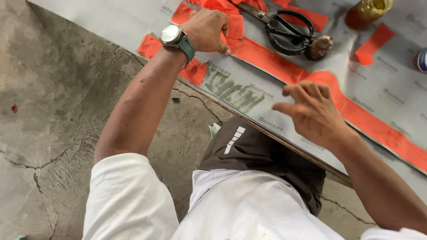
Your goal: The person cuts orange fabric strips with scissors on a workbench, then applies glue from a jar onto a gray backing sheet and presses the orange strips onto the glued areas, smoothing and aligning them by hand. They reposition the backing sheet and continue cutting and attaching strips along its length.
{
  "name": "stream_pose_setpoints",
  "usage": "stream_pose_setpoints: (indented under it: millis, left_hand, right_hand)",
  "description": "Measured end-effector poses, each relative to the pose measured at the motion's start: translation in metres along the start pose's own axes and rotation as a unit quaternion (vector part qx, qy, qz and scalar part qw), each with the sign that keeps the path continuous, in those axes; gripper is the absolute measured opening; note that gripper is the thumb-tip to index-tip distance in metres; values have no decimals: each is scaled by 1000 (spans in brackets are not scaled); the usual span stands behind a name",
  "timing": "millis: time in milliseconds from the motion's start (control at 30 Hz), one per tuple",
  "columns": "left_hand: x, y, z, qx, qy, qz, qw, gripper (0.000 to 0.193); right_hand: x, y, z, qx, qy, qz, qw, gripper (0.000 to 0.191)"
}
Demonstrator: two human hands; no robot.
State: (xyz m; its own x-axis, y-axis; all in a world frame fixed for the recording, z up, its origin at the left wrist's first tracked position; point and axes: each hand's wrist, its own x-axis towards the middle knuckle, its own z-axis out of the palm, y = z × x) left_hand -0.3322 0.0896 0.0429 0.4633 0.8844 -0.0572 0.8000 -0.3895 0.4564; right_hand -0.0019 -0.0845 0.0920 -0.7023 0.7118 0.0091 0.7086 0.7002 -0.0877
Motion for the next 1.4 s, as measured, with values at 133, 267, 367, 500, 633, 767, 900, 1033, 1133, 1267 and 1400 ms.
stream_pose_setpoints:
  millis: [133, 267, 367, 500, 633, 767, 900, 1033, 1133, 1267, 1400]
  left_hand:
    - [0, 1, -2, -2, -12, -12, 1000, 53]
    - [-2, 2, 1, 1, 3, -13, 1000, 55]
    - [-3, 2, 3, -10, 10, -26, 1000, 52]
    - [0, 1, 4, -1, 5, 1, 1000, 51]
    - [3, -1, 4, 4, -12, -12, 1000, 53]
    - [2, -3, 5, 4, -9, 1, 1000, 48]
    - [0, -3, 4, -1, 17, 24, 1000, 50]
    - [1, -1, 2, 7, -11, -10, 1000, 50]
    - [1, 0, 0, 0, -12, -3, 1000, 51]
    - [3, 0, -1, -14, 6, 8, 1000, 55]
    - [3, 0, 0, -7, 8, 6, 1000, 52]
  right_hand:
    - [52, -14, 6, 62, 76, -22, 995, 59]
    - [83, -30, 9, 11, 78, -82, 994, 59]
    - [51, -21, -4, -87, 51, -60, 993, 56]
    - [14, -8, -12, 224, -45, 74, 971, 72]
    - [24, -38, 2, 550, -247, 302, 739, 107]
    - [38, -74, -13, 534, -307, 224, 755, 112]
    - [65, -95, -35, 561, -267, 310, 719, 108]
    - [76, -104, -37, 500, -249, 303, 772, 108]
    - [80, -105, -25, 452, -283, 237, 812, 110]
    - [104, -94, -13, 460, -179, 225, 840, 99]
    - [131, -85, -11, 303, -225, 177, 909, 107]
